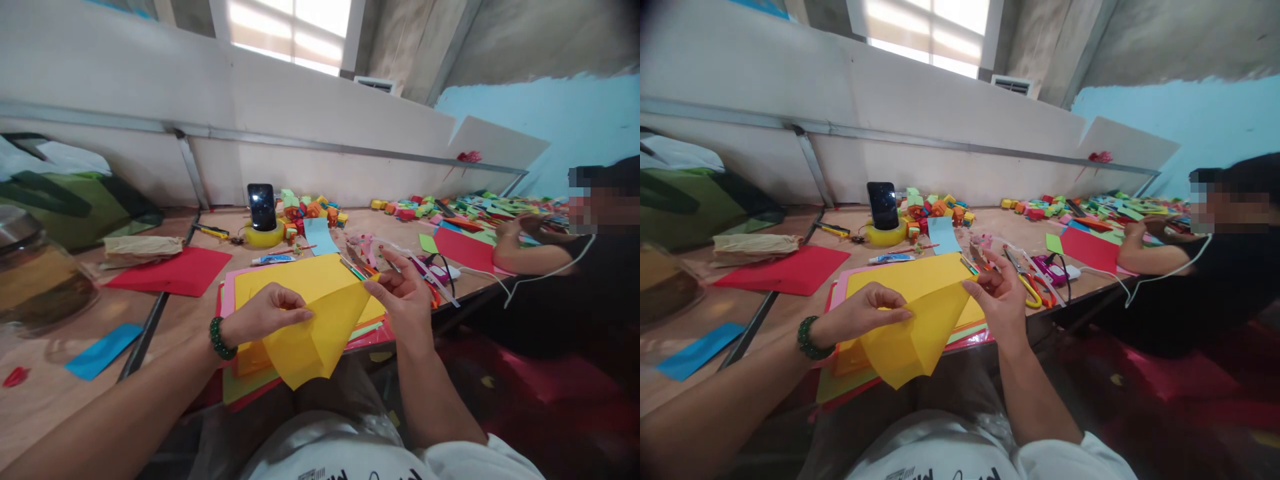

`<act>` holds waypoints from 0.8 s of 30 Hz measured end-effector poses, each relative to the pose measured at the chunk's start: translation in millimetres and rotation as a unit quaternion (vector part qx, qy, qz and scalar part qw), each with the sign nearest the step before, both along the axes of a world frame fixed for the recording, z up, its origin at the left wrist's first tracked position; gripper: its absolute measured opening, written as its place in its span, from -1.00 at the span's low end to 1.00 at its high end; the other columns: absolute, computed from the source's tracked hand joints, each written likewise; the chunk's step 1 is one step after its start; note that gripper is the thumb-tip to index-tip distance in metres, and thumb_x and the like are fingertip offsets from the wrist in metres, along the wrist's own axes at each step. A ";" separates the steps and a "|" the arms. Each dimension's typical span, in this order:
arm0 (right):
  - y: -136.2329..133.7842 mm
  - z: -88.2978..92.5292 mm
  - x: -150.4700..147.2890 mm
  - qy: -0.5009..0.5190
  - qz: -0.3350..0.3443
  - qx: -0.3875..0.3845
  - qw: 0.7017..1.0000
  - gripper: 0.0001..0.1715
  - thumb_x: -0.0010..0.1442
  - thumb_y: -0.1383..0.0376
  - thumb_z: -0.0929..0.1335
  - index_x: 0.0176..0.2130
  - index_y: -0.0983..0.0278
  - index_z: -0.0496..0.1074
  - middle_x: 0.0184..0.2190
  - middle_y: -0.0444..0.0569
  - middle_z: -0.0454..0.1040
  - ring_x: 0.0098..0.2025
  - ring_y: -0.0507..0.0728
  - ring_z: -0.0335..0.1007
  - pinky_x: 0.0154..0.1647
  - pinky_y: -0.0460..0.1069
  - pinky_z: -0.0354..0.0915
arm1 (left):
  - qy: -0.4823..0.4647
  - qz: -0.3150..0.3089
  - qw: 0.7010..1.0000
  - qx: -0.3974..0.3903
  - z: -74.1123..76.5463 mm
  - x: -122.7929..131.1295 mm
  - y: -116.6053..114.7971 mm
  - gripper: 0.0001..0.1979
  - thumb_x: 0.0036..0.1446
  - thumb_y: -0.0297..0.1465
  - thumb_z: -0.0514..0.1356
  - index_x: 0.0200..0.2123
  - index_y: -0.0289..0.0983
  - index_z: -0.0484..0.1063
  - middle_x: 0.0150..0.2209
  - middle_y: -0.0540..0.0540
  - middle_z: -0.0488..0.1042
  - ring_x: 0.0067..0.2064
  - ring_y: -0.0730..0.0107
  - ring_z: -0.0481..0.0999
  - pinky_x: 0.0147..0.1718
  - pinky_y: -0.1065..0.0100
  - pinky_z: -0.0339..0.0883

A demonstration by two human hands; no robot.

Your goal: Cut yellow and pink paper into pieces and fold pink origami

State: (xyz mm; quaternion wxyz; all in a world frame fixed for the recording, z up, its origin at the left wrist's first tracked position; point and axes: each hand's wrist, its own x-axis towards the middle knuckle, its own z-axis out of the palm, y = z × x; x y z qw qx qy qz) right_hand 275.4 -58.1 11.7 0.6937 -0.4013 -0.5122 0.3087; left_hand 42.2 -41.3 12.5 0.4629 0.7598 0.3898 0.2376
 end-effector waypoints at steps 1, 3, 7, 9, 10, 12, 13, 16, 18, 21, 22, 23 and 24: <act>0.4 -0.6 0.4 -0.001 -0.003 0.001 1.000 -0.38 -0.20 0.21 0.56 -0.10 0.17 0.42 -0.58 -0.26 0.42 -0.51 0.01 0.34 -0.45 -0.05 0.34 | -0.001 0.000 1.000 0.003 -0.6 -0.1 0.4 -0.59 -0.03 -0.08 0.23 -0.59 -0.35 0.39 -0.62 0.04 0.23 -0.50 0.53 0.15 -0.55 0.49 0.05; 0.8 -2.4 1.0 0.000 -0.007 0.001 1.000 -0.38 -0.19 0.20 0.56 -0.10 0.17 0.42 -0.57 -0.25 0.44 -0.51 0.02 0.34 -0.45 -0.05 0.34 | -0.004 0.000 1.000 0.006 -2.0 -0.2 1.2 -0.59 -0.03 -0.09 0.24 -0.59 -0.36 0.39 -0.62 0.04 0.24 -0.51 0.53 0.14 -0.55 0.49 0.04; 0.9 -5.0 2.2 0.012 -0.002 -0.004 1.000 -0.37 -0.20 0.21 0.56 -0.09 0.18 0.43 -0.57 -0.25 0.46 -0.50 0.02 0.36 -0.43 -0.04 0.35 | -0.005 0.001 1.000 0.005 -2.3 -0.3 1.4 -0.59 -0.04 -0.09 0.23 -0.58 -0.36 0.41 -0.62 0.04 0.25 -0.51 0.54 0.14 -0.57 0.50 0.04; 0.9 -5.2 3.0 0.022 0.004 -0.007 1.000 -0.40 -0.18 0.21 0.56 -0.10 0.18 0.43 -0.57 -0.25 0.47 -0.49 0.02 0.38 -0.40 -0.04 0.37 | -0.002 0.001 1.000 0.008 -1.3 -0.2 1.0 -0.59 -0.04 -0.09 0.23 -0.58 -0.36 0.41 -0.62 0.03 0.26 -0.51 0.53 0.15 -0.56 0.50 0.06; 0.9 -5.1 3.5 0.024 0.006 -0.008 1.000 -0.41 -0.16 0.21 0.55 -0.10 0.19 0.43 -0.56 -0.24 0.48 -0.48 0.03 0.39 -0.38 -0.03 0.38 | -0.001 0.000 1.000 0.011 -0.8 -0.2 0.9 -0.60 -0.04 -0.10 0.23 -0.58 -0.37 0.41 -0.62 0.03 0.26 -0.51 0.53 0.16 -0.56 0.50 0.07; 0.8 -4.7 4.5 0.020 0.003 -0.010 1.000 -0.41 -0.15 0.20 0.55 -0.09 0.19 0.43 -0.54 -0.22 0.50 -0.46 0.04 0.42 -0.36 -0.02 0.39 | -0.001 -0.003 1.000 0.020 -0.3 -0.2 0.8 -0.60 -0.03 -0.11 0.22 -0.60 -0.37 0.40 -0.63 0.04 0.25 -0.51 0.53 0.16 -0.55 0.50 0.07; 0.7 -4.5 4.9 0.016 -0.002 -0.010 1.000 -0.40 -0.15 0.20 0.55 -0.08 0.19 0.43 -0.53 -0.21 0.51 -0.44 0.05 0.43 -0.36 -0.02 0.39 | -0.001 -0.005 1.000 0.025 -0.4 -0.2 0.9 -0.60 -0.02 -0.11 0.22 -0.60 -0.36 0.40 -0.63 0.04 0.25 -0.51 0.54 0.15 -0.55 0.51 0.07; 0.2 -4.7 6.3 0.011 -0.017 -0.010 1.000 -0.35 -0.19 0.21 0.57 -0.07 0.19 0.43 -0.53 -0.19 0.52 -0.44 0.07 0.45 -0.37 -0.01 0.39 | 0.000 -0.007 0.999 0.034 -1.6 -0.5 1.7 -0.60 -0.02 -0.12 0.23 -0.61 -0.37 0.40 -0.64 0.04 0.25 -0.52 0.54 0.15 -0.56 0.52 0.06; 0.0 -5.6 7.5 0.014 -0.021 -0.008 1.000 -0.34 -0.19 0.22 0.57 -0.06 0.20 0.44 -0.54 -0.20 0.52 -0.44 0.07 0.46 -0.36 -0.01 0.39 | -0.001 -0.009 0.999 0.031 -2.7 -0.7 2.4 -0.61 -0.02 -0.12 0.24 -0.59 -0.37 0.43 -0.63 0.03 0.29 -0.51 0.54 0.16 -0.55 0.51 0.08; 0.5 -7.9 10.0 0.021 -0.021 -0.006 1.000 -0.38 -0.16 0.25 0.55 -0.06 0.20 0.44 -0.53 -0.19 0.54 -0.44 0.08 0.48 -0.35 -0.01 0.40 | -0.001 -0.010 1.000 0.021 -3.8 -1.1 3.7 -0.62 -0.03 -0.13 0.24 -0.56 -0.38 0.47 -0.62 0.02 0.33 -0.51 0.53 0.19 -0.53 0.50 0.11; 0.8 -8.6 10.9 0.028 -0.019 -0.007 0.999 -0.40 -0.15 0.26 0.54 -0.06 0.20 0.44 -0.52 -0.19 0.55 -0.44 0.08 0.49 -0.34 0.00 0.40 | -0.002 -0.009 1.000 0.017 -4.0 -1.1 4.1 -0.63 -0.03 -0.14 0.25 -0.56 -0.38 0.48 -0.62 0.01 0.34 -0.52 0.53 0.20 -0.53 0.50 0.11; 1.1 -9.3 11.5 0.036 -0.016 -0.008 0.999 -0.41 -0.14 0.27 0.54 -0.07 0.20 0.45 -0.51 -0.19 0.55 -0.44 0.08 0.49 -0.34 0.00 0.41 | -0.005 -0.008 1.000 0.011 -4.0 -1.2 4.4 -0.64 -0.04 -0.14 0.26 -0.55 -0.38 0.49 -0.62 0.01 0.35 -0.52 0.53 0.20 -0.54 0.50 0.11; 1.5 -9.8 12.0 0.045 -0.012 -0.010 0.999 -0.41 -0.14 0.28 0.54 -0.07 0.20 0.45 -0.51 -0.19 0.56 -0.44 0.07 0.49 -0.34 0.00 0.41 | -0.009 -0.008 1.000 0.003 -4.0 -1.3 4.5 -0.64 -0.05 -0.15 0.27 -0.55 -0.38 0.50 -0.62 0.01 0.36 -0.52 0.53 0.20 -0.54 0.50 0.10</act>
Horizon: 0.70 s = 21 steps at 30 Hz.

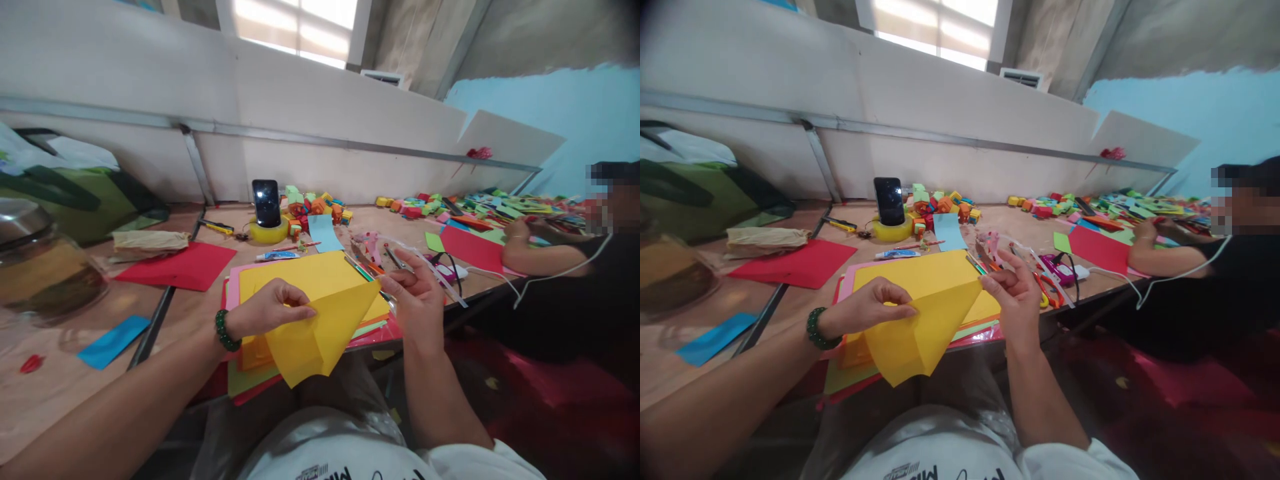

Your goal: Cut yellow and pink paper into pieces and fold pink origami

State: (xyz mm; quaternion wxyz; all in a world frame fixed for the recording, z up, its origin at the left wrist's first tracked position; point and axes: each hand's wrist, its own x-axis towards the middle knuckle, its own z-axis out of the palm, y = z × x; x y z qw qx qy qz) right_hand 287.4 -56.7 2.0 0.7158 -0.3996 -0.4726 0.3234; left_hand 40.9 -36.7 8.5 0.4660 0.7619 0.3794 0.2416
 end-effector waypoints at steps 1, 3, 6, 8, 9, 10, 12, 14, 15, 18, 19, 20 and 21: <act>0.3 -0.3 0.3 0.008 0.004 -0.001 1.000 -0.42 -0.14 0.29 0.53 -0.07 0.21 0.45 -0.51 -0.20 0.56 -0.45 0.07 0.49 -0.34 0.00 0.41 | -0.005 -0.001 1.000 -0.010 0.1 0.0 0.1 -0.65 -0.06 -0.15 0.28 -0.54 -0.38 0.50 -0.61 0.01 0.37 -0.52 0.53 0.21 -0.54 0.50 0.11; 0.6 -0.3 0.0 0.022 0.010 0.000 1.000 -0.44 -0.15 0.31 0.53 -0.09 0.21 0.46 -0.53 -0.21 0.56 -0.47 0.05 0.48 -0.37 -0.02 0.41 | -0.016 -0.004 0.999 -0.031 0.5 0.0 -0.2 -0.65 -0.08 -0.15 0.29 -0.52 -0.38 0.51 -0.60 0.00 0.39 -0.52 0.53 0.22 -0.54 0.49 0.12; 0.5 0.2 -1.5 0.037 0.009 -0.004 0.999 -0.47 -0.17 0.31 0.54 -0.14 0.22 0.47 -0.56 -0.22 0.55 -0.53 0.01 0.44 -0.44 -0.07 0.39 | -0.021 0.001 0.999 -0.045 1.0 0.1 -1.2 -0.63 -0.09 -0.14 0.30 -0.52 -0.39 0.51 -0.60 0.00 0.38 -0.52 0.53 0.22 -0.54 0.49 0.13; 0.2 0.4 -2.7 0.040 0.006 -0.007 0.999 -0.47 -0.17 0.31 0.55 -0.15 0.22 0.47 -0.56 -0.22 0.54 -0.55 0.01 0.43 -0.47 -0.08 0.39 | -0.024 0.002 0.999 -0.049 1.7 0.3 -2.2 -0.63 -0.10 -0.13 0.30 -0.53 -0.39 0.50 -0.61 0.00 0.38 -0.53 0.53 0.23 -0.54 0.49 0.13; 0.0 0.4 -3.2 0.039 0.005 -0.006 0.999 -0.48 -0.17 0.30 0.55 -0.15 0.22 0.47 -0.57 -0.22 0.54 -0.55 0.01 0.43 -0.48 -0.08 0.39 | -0.026 0.001 0.998 -0.051 2.1 0.5 -2.8 -0.63 -0.10 -0.13 0.30 -0.53 -0.39 0.50 -0.60 0.00 0.38 -0.52 0.53 0.24 -0.54 0.49 0.13; -0.2 0.4 -3.6 0.036 0.004 -0.004 0.999 -0.48 -0.17 0.29 0.55 -0.15 0.22 0.46 -0.57 -0.22 0.54 -0.56 0.01 0.43 -0.48 -0.07 0.39 | -0.031 0.000 0.998 -0.054 2.6 0.6 -3.3 -0.63 -0.11 -0.13 0.30 -0.53 -0.38 0.51 -0.60 0.00 0.39 -0.51 0.52 0.25 -0.54 0.49 0.14; -0.8 0.4 -4.1 0.030 0.002 0.002 1.000 -0.49 -0.16 0.29 0.55 -0.15 0.22 0.46 -0.57 -0.22 0.54 -0.55 0.01 0.43 -0.48 -0.08 0.40 | -0.037 0.000 0.998 -0.053 3.7 1.0 -4.1 -0.64 -0.11 -0.13 0.30 -0.52 -0.38 0.51 -0.59 0.00 0.40 -0.50 0.51 0.25 -0.54 0.49 0.13; -1.4 0.4 -4.2 0.026 -0.002 0.009 1.000 -0.49 -0.15 0.31 0.55 -0.15 0.22 0.46 -0.56 -0.22 0.55 -0.55 0.01 0.44 -0.48 -0.09 0.41 | -0.034 0.001 0.998 -0.048 4.3 1.0 -4.2 -0.63 -0.11 -0.13 0.30 -0.52 -0.38 0.51 -0.60 0.00 0.38 -0.51 0.52 0.22 -0.54 0.49 0.11; -1.7 0.5 -4.1 0.024 -0.003 0.012 1.000 -0.49 -0.15 0.32 0.55 -0.15 0.22 0.46 -0.56 -0.22 0.55 -0.55 0.00 0.44 -0.47 -0.09 0.41 | -0.030 -0.001 0.999 -0.044 4.4 0.8 -4.0 -0.63 -0.10 -0.13 0.29 -0.52 -0.38 0.51 -0.60 0.01 0.38 -0.51 0.53 0.21 -0.54 0.49 0.11; -2.3 0.6 -3.4 0.018 -0.007 0.023 1.000 -0.48 -0.16 0.34 0.56 -0.15 0.23 0.45 -0.57 -0.23 0.54 -0.56 0.00 0.44 -0.47 -0.09 0.42 | -0.018 -0.013 0.999 -0.029 3.9 -0.1 -2.5 -0.63 -0.07 -0.13 0.27 -0.53 -0.39 0.49 -0.63 0.03 0.31 -0.53 0.55 0.15 -0.55 0.49 0.06; -2.5 0.6 -3.2 0.015 -0.008 0.026 1.000 -0.48 -0.17 0.35 0.56 -0.16 0.23 0.45 -0.58 -0.24 0.53 -0.57 -0.01 0.43 -0.47 -0.09 0.42 | -0.013 -0.022 0.999 -0.023 3.8 -0.5 -1.9 -0.62 -0.05 -0.13 0.26 -0.55 -0.39 0.47 -0.64 0.05 0.26 -0.54 0.56 0.12 -0.57 0.50 0.03; -2.6 0.6 -3.1 0.011 -0.009 0.028 1.000 -0.49 -0.17 0.35 0.56 -0.17 0.24 0.44 -0.58 -0.24 0.53 -0.58 -0.01 0.43 -0.48 -0.10 0.41 | -0.007 -0.032 0.999 -0.018 3.7 -0.9 -1.5 -0.62 -0.04 -0.13 0.24 -0.57 -0.39 0.44 -0.65 0.06 0.21 -0.55 0.58 0.09 -0.59 0.50 -0.01; -2.7 0.6 -3.0 0.008 -0.011 0.029 0.999 -0.50 -0.17 0.35 0.55 -0.18 0.24 0.44 -0.59 -0.24 0.53 -0.59 -0.01 0.42 -0.49 -0.10 0.41 | -0.002 -0.044 0.999 -0.014 3.9 -1.2 -1.2 -0.61 -0.02 -0.13 0.23 -0.60 -0.38 0.40 -0.66 0.08 0.16 -0.56 0.59 0.06 -0.60 0.50 -0.04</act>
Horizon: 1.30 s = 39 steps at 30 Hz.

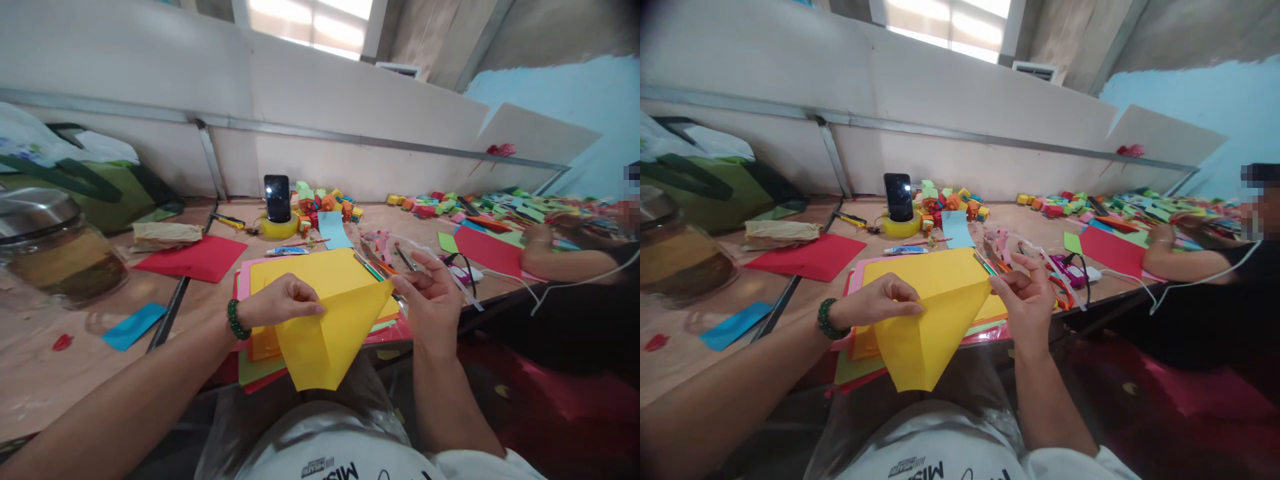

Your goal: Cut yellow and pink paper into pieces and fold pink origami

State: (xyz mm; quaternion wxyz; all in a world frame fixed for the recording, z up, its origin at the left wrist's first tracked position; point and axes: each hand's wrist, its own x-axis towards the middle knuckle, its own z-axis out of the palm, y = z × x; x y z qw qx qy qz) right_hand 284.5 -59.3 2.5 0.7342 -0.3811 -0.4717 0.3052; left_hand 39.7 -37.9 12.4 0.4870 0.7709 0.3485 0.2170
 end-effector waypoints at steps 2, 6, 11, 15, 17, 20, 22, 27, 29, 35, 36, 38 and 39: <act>0.2 -0.2 -0.1 -0.004 -0.003 0.000 1.000 -0.52 -0.17 0.34 0.55 -0.21 0.24 0.43 -0.60 -0.24 0.52 -0.60 0.00 0.42 -0.51 -0.09 0.40 | 0.004 -0.019 1.000 0.004 1.0 -0.5 0.2 -0.58 0.01 -0.13 0.21 -0.65 -0.36 0.32 -0.67 0.09 0.09 -0.57 0.60 0.01 -0.62 0.50 -0.09; 1.9 0.0 -1.2 -0.003 -0.016 -0.007 1.000 -0.52 -0.20 0.33 0.55 -0.23 0.24 0.41 -0.61 -0.24 0.50 -0.60 0.01 0.41 -0.53 -0.09 0.38 | 0.001 -0.031 1.000 -0.001 3.4 -0.8 -0.3 -0.57 0.03 -0.14 0.20 -0.67 -0.34 0.26 -0.66 0.09 0.05 -0.57 0.60 -0.01 -0.64 0.49 -0.12; 4.7 1.6 -7.9 0.001 -0.005 -0.018 1.000 -0.51 -0.20 0.30 0.54 -0.23 0.21 0.40 -0.61 -0.25 0.48 -0.58 0.02 0.42 -0.51 -0.08 0.38 | -0.011 -0.012 1.000 -0.002 0.7 -1.2 0.8 -0.58 0.01 -0.15 0.21 -0.68 -0.35 0.30 -0.67 0.08 0.09 -0.56 0.59 0.01 -0.63 0.50 -0.09; 6.6 -3.4 -15.7 -0.020 0.111 -0.085 0.990 -0.40 -0.21 0.25 0.57 -0.15 0.21 0.39 -0.51 -0.18 0.54 -0.45 0.08 0.51 -0.41 -0.03 0.44 | -0.034 0.034 0.999 -0.017 -2.5 -1.3 3.1 -0.64 -0.05 -0.17 0.25 -0.62 -0.38 0.44 -0.66 0.04 0.23 -0.57 0.56 0.13 -0.59 0.48 0.03; 8.5 -7.7 -17.8 -0.027 0.159 -0.121 0.979 -0.33 -0.20 0.22 0.57 -0.10 0.22 0.36 -0.41 -0.12 0.59 -0.37 0.12 0.54 -0.34 0.00 0.47 | -0.038 0.053 0.998 -0.022 -2.5 -1.2 3.7 -0.65 -0.07 -0.17 0.27 -0.60 -0.38 0.47 -0.66 0.03 0.27 -0.56 0.55 0.16 -0.58 0.48 0.05; 13.0 -12.0 -18.6 -0.022 0.168 -0.148 0.974 -0.26 -0.22 0.19 0.59 -0.07 0.23 0.33 -0.40 -0.12 0.60 -0.36 0.13 0.55 -0.31 0.02 0.47 | -0.034 0.072 0.996 -0.027 -1.2 -1.3 3.9 -0.65 -0.11 -0.16 0.29 -0.62 -0.37 0.47 -0.66 0.02 0.30 -0.55 0.54 0.17 -0.57 0.47 0.05; 16.2 -12.4 -19.2 -0.029 0.157 -0.153 0.975 -0.23 -0.25 0.16 0.59 -0.07 0.24 0.33 -0.45 -0.15 0.58 -0.40 0.13 0.53 -0.36 0.01 0.47 | -0.029 0.084 0.996 -0.027 -0.4 -1.6 4.0 -0.65 -0.12 -0.16 0.28 -0.62 -0.37 0.47 -0.65 0.02 0.32 -0.55 0.53 0.18 -0.57 0.47 0.05; 18.8 -14.4 -25.6 -0.083 0.211 -0.177 0.958 -0.18 -0.20 0.06 0.56 0.01 0.23 0.32 -0.44 -0.14 0.58 -0.47 0.13 0.51 -0.48 -0.02 0.43 | -0.027 0.122 0.992 -0.021 -2.3 -3.4 6.6 -0.63 -0.15 -0.12 0.26 -0.63 -0.36 0.46 -0.66 0.02 0.30 -0.55 0.53 0.17 -0.59 0.47 0.03; 18.7 -17.8 -28.3 -0.096 0.247 -0.184 0.947 -0.19 -0.18 0.07 0.55 0.03 0.22 0.33 -0.39 -0.12 0.58 -0.46 0.12 0.52 -0.47 -0.02 0.44 | -0.027 0.134 0.991 -0.017 -3.6 -3.7 7.7 -0.62 -0.16 -0.12 0.27 -0.63 -0.36 0.46 -0.65 0.01 0.31 -0.55 0.52 0.18 -0.59 0.46 0.04; 21.0 -26.5 -27.6 -0.118 0.249 -0.185 0.943 -0.25 -0.13 0.07 0.53 0.03 0.20 0.35 -0.34 -0.10 0.59 -0.41 0.12 0.53 -0.43 -0.03 0.45 | -0.044 0.151 0.987 -0.031 -3.9 -3.0 8.5 -0.64 -0.19 -0.13 0.30 -0.65 -0.35 0.43 -0.66 0.03 0.30 -0.56 0.54 0.17 -0.60 0.48 0.03; 20.6 -27.3 -27.2 -0.133 0.255 -0.195 0.938 -0.26 -0.12 0.07 0.53 0.02 0.21 0.35 -0.37 -0.11 0.59 -0.44 0.12 0.52 -0.45 -0.04 0.44 | -0.050 0.159 0.985 -0.039 -3.7 -3.4 8.7 -0.64 -0.20 -0.13 0.30 -0.66 -0.34 0.41 -0.67 0.04 0.28 -0.57 0.55 0.16 -0.61 0.48 0.02; 18.7 -28.5 -27.6 -0.155 0.277 -0.218 0.923 -0.28 -0.12 0.06 0.52 -0.01 0.23 0.34 -0.40 -0.12 0.59 -0.46 0.11 0.52 -0.48 -0.04 0.43 | -0.059 0.172 0.982 -0.055 -3.7 -4.6 9.7 -0.63 -0.21 -0.13 0.32 -0.67 -0.34 0.39 -0.68 0.05 0.27 -0.59 0.57 0.16 -0.62 0.49 0.02; 17.3 -28.9 -28.4 -0.157 0.287 -0.228 0.917 -0.28 -0.13 0.05 0.52 -0.02 0.24 0.33 -0.40 -0.11 0.59 -0.46 0.12 0.52 -0.48 -0.04 0.44 | -0.062 0.175 0.981 -0.063 -3.6 -5.3 10.1 -0.63 -0.21 -0.13 0.32 -0.67 -0.34 0.39 -0.67 0.05 0.28 -0.59 0.57 0.18 -0.62 0.49 0.04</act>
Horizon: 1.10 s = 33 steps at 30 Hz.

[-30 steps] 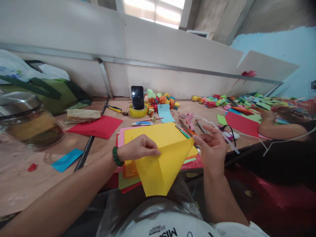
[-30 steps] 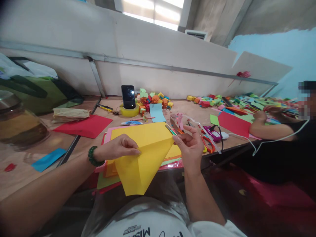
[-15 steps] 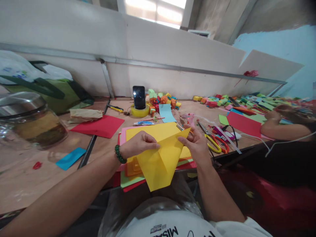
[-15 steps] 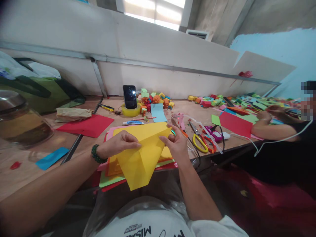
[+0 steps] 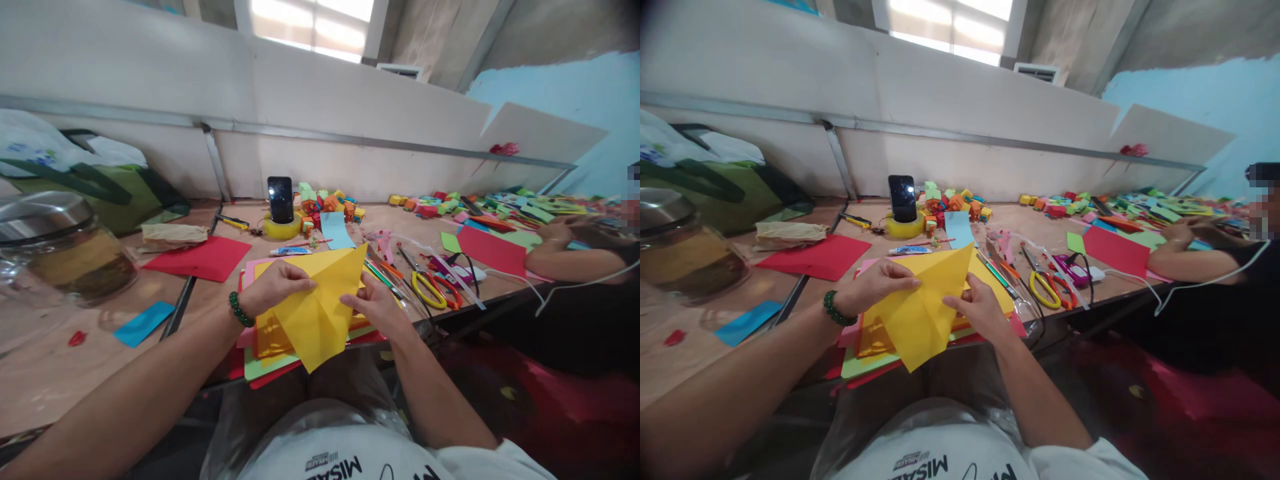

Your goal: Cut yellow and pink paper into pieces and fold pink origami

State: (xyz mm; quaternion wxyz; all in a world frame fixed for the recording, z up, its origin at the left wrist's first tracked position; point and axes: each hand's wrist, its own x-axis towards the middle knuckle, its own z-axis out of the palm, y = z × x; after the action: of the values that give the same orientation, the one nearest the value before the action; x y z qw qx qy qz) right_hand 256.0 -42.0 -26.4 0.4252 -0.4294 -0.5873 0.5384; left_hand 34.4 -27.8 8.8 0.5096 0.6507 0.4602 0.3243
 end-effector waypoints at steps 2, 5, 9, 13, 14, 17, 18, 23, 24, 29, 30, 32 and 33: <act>-3.1 -0.2 -2.4 0.007 0.000 -0.011 1.000 -0.26 -0.13 0.05 0.52 -0.01 0.26 0.31 -0.39 -0.10 0.60 -0.44 0.14 0.54 -0.44 -0.02 0.45 | -0.005 0.002 1.000 -0.013 0.5 -1.3 0.6 -0.63 -0.21 -0.12 0.33 -0.65 -0.34 0.41 -0.66 0.03 0.32 -0.59 0.54 0.24 -0.62 0.48 0.09; -7.5 1.3 -5.8 0.017 -0.028 -0.001 0.999 -0.20 -0.12 0.05 0.51 0.04 0.27 0.28 -0.49 -0.17 0.57 -0.49 0.11 0.51 -0.47 -0.04 0.43 | -0.017 0.015 0.999 -0.039 3.1 -2.8 0.2 -0.64 -0.22 -0.13 0.35 -0.63 -0.33 0.43 -0.64 0.00 0.39 -0.58 0.49 0.33 -0.61 0.47 0.17; -14.0 3.5 -6.9 0.014 0.009 -0.022 1.000 -0.18 -0.11 0.07 0.51 0.07 0.28 0.27 -0.59 -0.24 0.51 -0.56 0.07 0.46 -0.48 -0.04 0.41 | -0.066 0.054 0.992 -0.089 7.6 -5.1 -0.8 -0.66 -0.27 -0.17 0.41 -0.57 -0.33 0.48 -0.53 -0.06 0.53 -0.52 0.39 0.46 -0.53 0.42 0.31; -20.7 4.0 -6.1 0.020 -0.018 -0.023 0.999 -0.16 -0.10 0.11 0.50 0.09 0.32 0.24 -0.65 -0.31 0.45 -0.59 0.02 0.39 -0.49 -0.06 0.36 | -0.080 0.063 0.989 -0.109 10.8 -7.1 -1.1 -0.68 -0.26 -0.20 0.43 -0.51 -0.33 0.54 -0.48 -0.11 0.58 -0.48 0.33 0.52 -0.50 0.39 0.36; -22.1 4.0 -6.1 0.024 -0.029 -0.017 0.999 -0.15 -0.10 0.12 0.51 0.10 0.32 0.22 -0.67 -0.33 0.43 -0.61 0.01 0.37 -0.50 -0.07 0.34 | -0.085 0.064 0.988 -0.110 11.8 -7.5 -1.0 -0.68 -0.27 -0.21 0.44 -0.51 -0.34 0.55 -0.48 -0.10 0.58 -0.48 0.33 0.52 -0.50 0.39 0.36; -25.9 3.1 -6.9 0.030 -0.013 -0.018 0.999 -0.15 -0.12 0.16 0.51 0.10 0.31 0.21 -0.68 -0.34 0.41 -0.60 0.01 0.36 -0.49 -0.07 0.33 | -0.114 0.078 0.984 -0.115 15.2 -9.1 -0.2 -0.64 -0.34 -0.20 0.47 -0.50 -0.35 0.56 -0.49 -0.10 0.59 -0.48 0.32 0.53 -0.48 0.38 0.38; -27.0 2.2 -7.3 0.031 -0.001 -0.021 0.999 -0.16 -0.12 0.17 0.50 0.09 0.30 0.21 -0.67 -0.33 0.42 -0.59 0.02 0.37 -0.47 -0.06 0.34 | -0.122 0.083 0.982 -0.118 16.4 -9.9 0.2 -0.62 -0.36 -0.20 0.48 -0.50 -0.35 0.56 -0.49 -0.10 0.59 -0.48 0.31 0.53 -0.48 0.37 0.38; -30.1 -6.0 -8.2 0.055 -0.011 -0.002 0.998 -0.22 -0.05 0.17 0.48 0.09 0.27 0.19 -0.63 -0.31 0.41 -0.56 0.02 0.38 -0.42 -0.03 0.35 | -0.137 0.084 0.978 -0.130 17.6 -13.6 3.0 -0.56 -0.42 -0.18 0.50 -0.47 -0.36 0.56 -0.48 -0.11 0.60 -0.47 0.31 0.55 -0.46 0.38 0.39; -30.2 -7.7 -8.3 0.055 -0.013 0.004 0.998 -0.23 -0.04 0.16 0.48 0.09 0.26 0.18 -0.62 -0.30 0.41 -0.56 0.03 0.38 -0.42 -0.03 0.34 | -0.140 0.087 0.978 -0.130 16.8 -14.1 3.4 -0.55 -0.42 -0.18 0.50 -0.46 -0.37 0.57 -0.47 -0.11 0.60 -0.47 0.31 0.55 -0.45 0.38 0.40; -33.3 -15.0 -7.6 0.012 -0.017 0.054 0.998 -0.38 0.05 0.17 0.42 0.06 0.25 0.21 -0.58 -0.27 0.36 -0.52 0.01 0.31 -0.44 -0.06 0.24 | -0.144 0.102 0.976 -0.127 13.5 -15.6 5.3 -0.53 -0.41 -0.19 0.50 -0.40 -0.37 0.58 -0.44 -0.13 0.61 -0.43 0.26 0.57 -0.43 0.35 0.41; -34.9 -16.3 -6.5 0.001 -0.023 0.072 0.997 -0.42 0.08 0.18 0.41 0.05 0.25 0.21 -0.57 -0.28 0.34 -0.52 0.00 0.28 -0.45 -0.07 0.21 | -0.145 0.104 0.976 -0.124 13.8 -16.4 5.7 -0.53 -0.41 -0.19 0.50 -0.40 -0.37 0.58 -0.44 -0.13 0.61 -0.43 0.25 0.57 -0.42 0.34 0.42; -38.4 -18.2 -3.0 -0.010 -0.020 0.096 0.995 -0.46 0.13 0.20 0.37 0.07 0.24 0.20 -0.57 -0.28 0.29 -0.52 -0.01 0.21 -0.46 -0.07 0.17 | -0.150 0.112 0.976 -0.110 15.4 -18.7 6.5 -0.53 -0.40 -0.17 0.50 -0.40 -0.36 0.58 -0.44 -0.12 0.61 -0.43 0.26 0.57 -0.41 0.33 0.42; -39.7 -18.3 -0.7 -0.011 -0.016 0.098 0.995 -0.46 0.15 0.20 0.36 0.08 0.24 0.20 -0.57 -0.29 0.28 -0.53 -0.01 0.19 -0.47 -0.07 0.16 | -0.153 0.117 0.976 -0.101 16.4 -19.8 6.8 -0.53 -0.40 -0.17 0.49 -0.40 -0.36 0.58 -0.44 -0.12 0.60 -0.43 0.26 0.57 -0.40 0.33 0.41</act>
State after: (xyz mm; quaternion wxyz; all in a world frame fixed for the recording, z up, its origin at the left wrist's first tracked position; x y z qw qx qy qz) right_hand 255.3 -81.7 -44.7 0.4671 -0.4007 -0.6355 0.4662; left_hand 14.6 -21.0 25.2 0.5959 0.4800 0.4802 0.4289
